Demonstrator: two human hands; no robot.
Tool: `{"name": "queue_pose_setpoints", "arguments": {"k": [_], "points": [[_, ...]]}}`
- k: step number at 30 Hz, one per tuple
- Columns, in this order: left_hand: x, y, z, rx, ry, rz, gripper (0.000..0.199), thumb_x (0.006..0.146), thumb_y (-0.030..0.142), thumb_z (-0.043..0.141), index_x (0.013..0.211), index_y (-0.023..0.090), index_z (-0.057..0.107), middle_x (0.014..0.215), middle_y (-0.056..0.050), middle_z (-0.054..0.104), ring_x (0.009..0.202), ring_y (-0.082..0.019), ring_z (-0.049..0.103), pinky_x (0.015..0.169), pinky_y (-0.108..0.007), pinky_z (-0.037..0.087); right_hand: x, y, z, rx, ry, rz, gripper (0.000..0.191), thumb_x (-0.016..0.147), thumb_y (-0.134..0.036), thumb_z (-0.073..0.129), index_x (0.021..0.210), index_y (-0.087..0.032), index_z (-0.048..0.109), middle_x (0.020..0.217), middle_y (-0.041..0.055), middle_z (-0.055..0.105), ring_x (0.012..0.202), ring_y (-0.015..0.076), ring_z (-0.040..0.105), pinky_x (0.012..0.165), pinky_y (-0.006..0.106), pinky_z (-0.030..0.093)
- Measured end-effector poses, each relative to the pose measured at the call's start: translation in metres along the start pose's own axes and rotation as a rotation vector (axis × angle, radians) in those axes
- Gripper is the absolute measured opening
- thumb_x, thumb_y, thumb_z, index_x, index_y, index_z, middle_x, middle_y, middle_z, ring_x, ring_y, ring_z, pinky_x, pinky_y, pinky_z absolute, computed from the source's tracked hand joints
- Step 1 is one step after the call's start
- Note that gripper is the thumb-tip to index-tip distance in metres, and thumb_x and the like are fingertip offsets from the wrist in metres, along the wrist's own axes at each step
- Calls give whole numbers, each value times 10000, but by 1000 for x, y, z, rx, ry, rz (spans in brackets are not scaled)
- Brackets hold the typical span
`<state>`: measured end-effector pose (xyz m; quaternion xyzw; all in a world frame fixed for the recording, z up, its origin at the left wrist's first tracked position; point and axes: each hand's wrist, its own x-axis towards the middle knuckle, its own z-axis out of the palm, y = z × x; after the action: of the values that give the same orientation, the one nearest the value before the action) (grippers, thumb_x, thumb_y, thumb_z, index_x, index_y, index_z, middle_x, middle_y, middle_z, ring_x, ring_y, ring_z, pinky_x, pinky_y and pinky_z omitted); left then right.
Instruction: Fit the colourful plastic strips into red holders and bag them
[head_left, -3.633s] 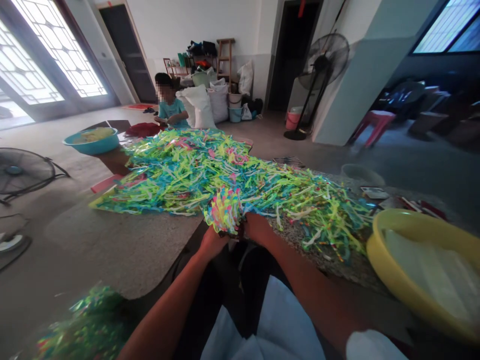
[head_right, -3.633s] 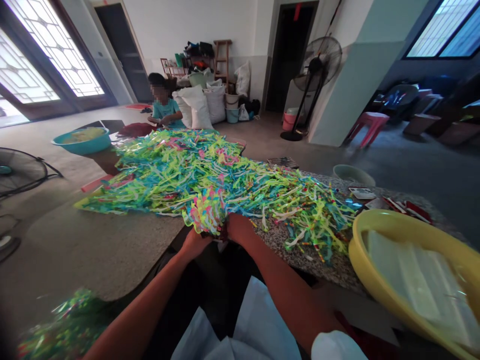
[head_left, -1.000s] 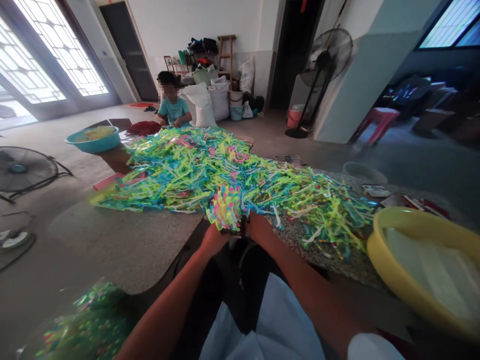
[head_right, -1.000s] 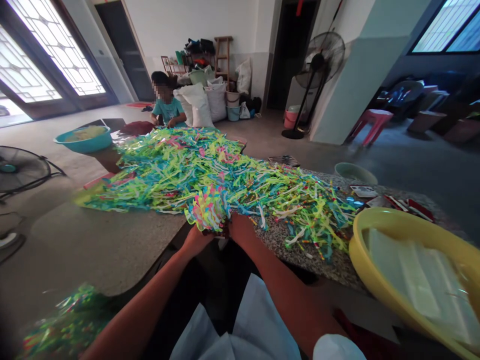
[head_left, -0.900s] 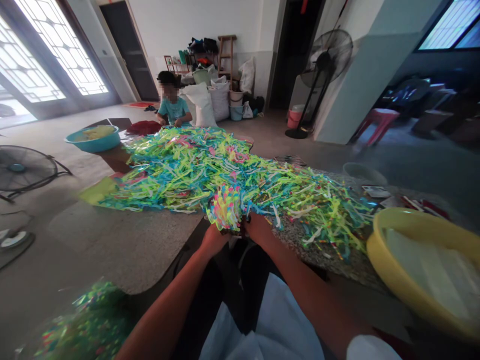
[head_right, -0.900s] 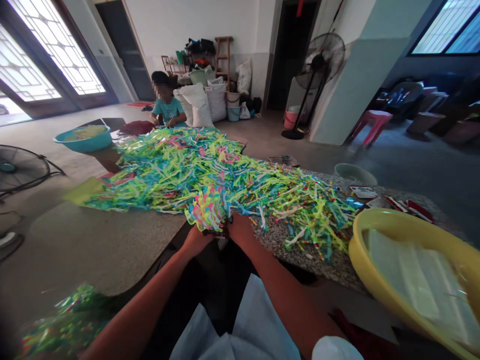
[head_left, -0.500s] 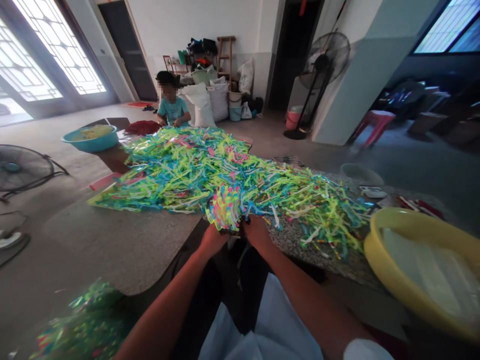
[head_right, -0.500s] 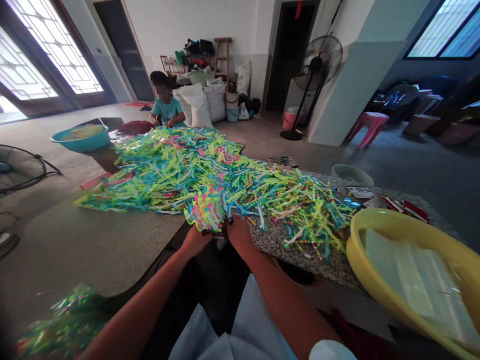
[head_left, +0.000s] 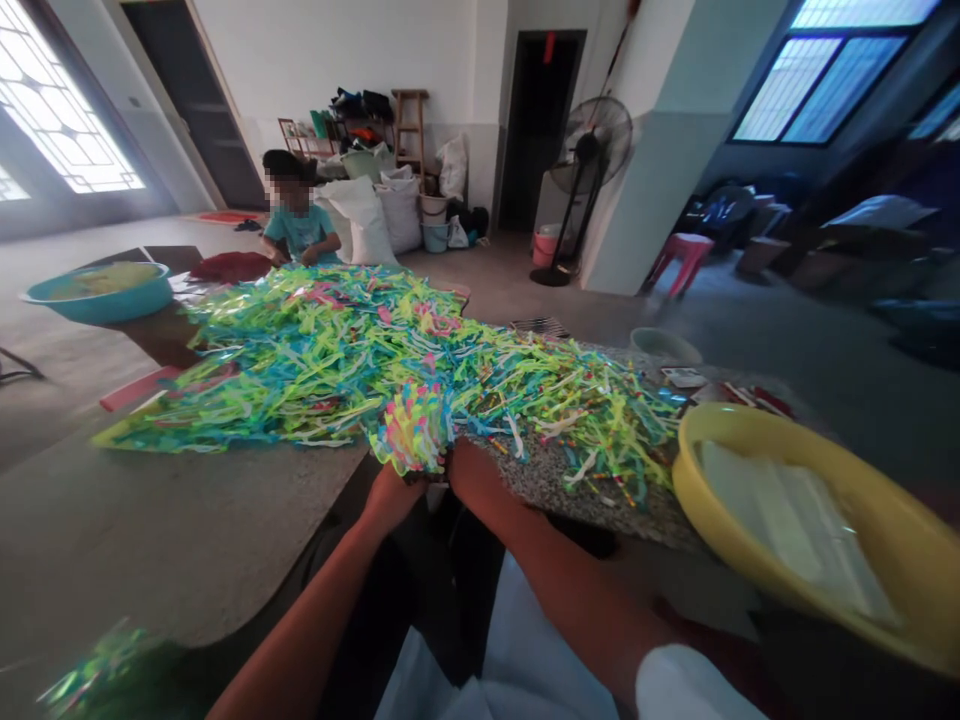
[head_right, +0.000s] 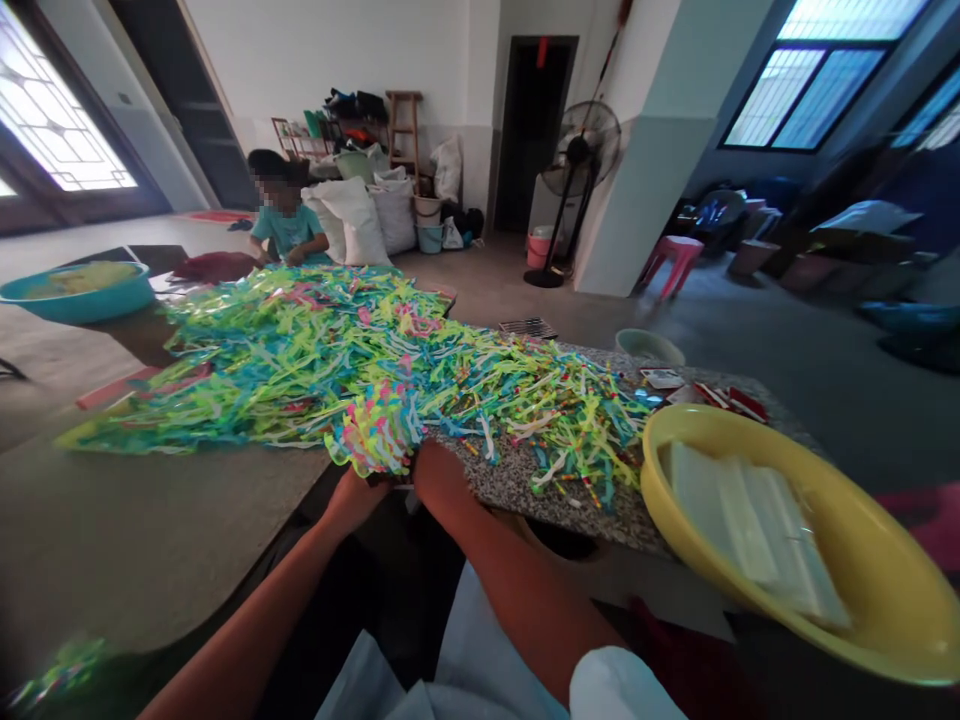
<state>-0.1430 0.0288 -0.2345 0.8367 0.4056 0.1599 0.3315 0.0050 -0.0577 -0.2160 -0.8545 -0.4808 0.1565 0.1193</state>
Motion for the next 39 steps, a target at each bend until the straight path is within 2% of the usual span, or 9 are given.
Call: {"name": "queue_pose_setpoints", "arguments": {"k": [4, 9, 14, 19, 31, 34, 36, 38, 39], "points": [[1, -1, 0, 4, -5, -17, 507, 787, 247, 650, 1294, 228, 650, 1323, -78, 681, 1284, -292, 592, 1031, -344, 495, -3, 1, 5, 120, 81, 95, 307, 1023, -313, 446, 1231, -109, 542, 1074, 176, 713, 1007, 270, 702, 790, 320, 495], [3, -6, 2, 15, -17, 14, 499, 770, 194, 622, 1266, 223, 668, 1272, -69, 707, 1223, -276, 631, 1003, -330, 505, -5, 7, 5, 178, 121, 88, 311, 1044, -408, 415, 1152, -160, 567, 1048, 130, 724, 1000, 241, 687, 800, 304, 459], [2, -8, 4, 4, 0, 19, 495, 783, 230, 639, 1277, 217, 662, 1295, -79, 695, 1228, -287, 628, 1005, -361, 506, -6, 10, 7, 135, 147, 27, 297, 1033, -376, 435, 1190, -161, 567, 1080, 128, 715, 970, 237, 681, 777, 302, 434], [0, -2, 1, -9, -9, -9, 539, 777, 227, 651, 1316, 219, 636, 1311, -78, 690, 1241, -282, 621, 1018, -361, 501, -4, 9, 4, 99, 114, -6, 277, 1027, -333, 433, 1155, -155, 603, 1044, 138, 725, 962, 250, 692, 770, 300, 435], [1, -4, 4, 31, 21, -47, 441, 770, 245, 658, 1210, 214, 683, 1243, -71, 716, 1198, -290, 642, 980, -334, 516, 5, 10, 13, 7, 69, -30, 279, 975, -248, 486, 1162, -110, 640, 1014, 187, 732, 941, 282, 707, 788, 331, 491], [0, -5, 4, 67, 30, -57, 457, 778, 249, 648, 1232, 206, 667, 1251, -88, 707, 1199, -300, 640, 955, -339, 518, 8, 20, 3, 34, 38, -117, 274, 960, -250, 510, 1140, -136, 684, 1034, 161, 738, 964, 249, 692, 813, 299, 473], [0, -7, 4, 68, 30, -58, 456, 789, 254, 640, 1241, 200, 655, 1259, -95, 702, 1191, -297, 644, 931, -334, 522, 18, 34, -13, 49, -17, -182, 260, 957, -293, 523, 1066, -167, 723, 1019, 125, 747, 943, 221, 686, 802, 273, 458], [-1, -8, 4, 59, 35, -56, 450, 800, 268, 645, 1245, 199, 648, 1267, -97, 700, 1177, -287, 652, 911, -322, 525, 34, 54, -36, 46, -11, -161, 273, 965, -301, 499, 993, -180, 742, 995, 95, 752, 908, 196, 681, 780, 251, 443], [-1, -9, 3, 60, 37, -58, 440, 804, 271, 648, 1238, 198, 650, 1258, -98, 703, 1162, -283, 659, 901, -318, 525, 45, 65, -49, 39, 41, -109, 289, 975, -283, 472, 996, -182, 742, 1005, 88, 751, 913, 186, 677, 781, 245, 436]]}}
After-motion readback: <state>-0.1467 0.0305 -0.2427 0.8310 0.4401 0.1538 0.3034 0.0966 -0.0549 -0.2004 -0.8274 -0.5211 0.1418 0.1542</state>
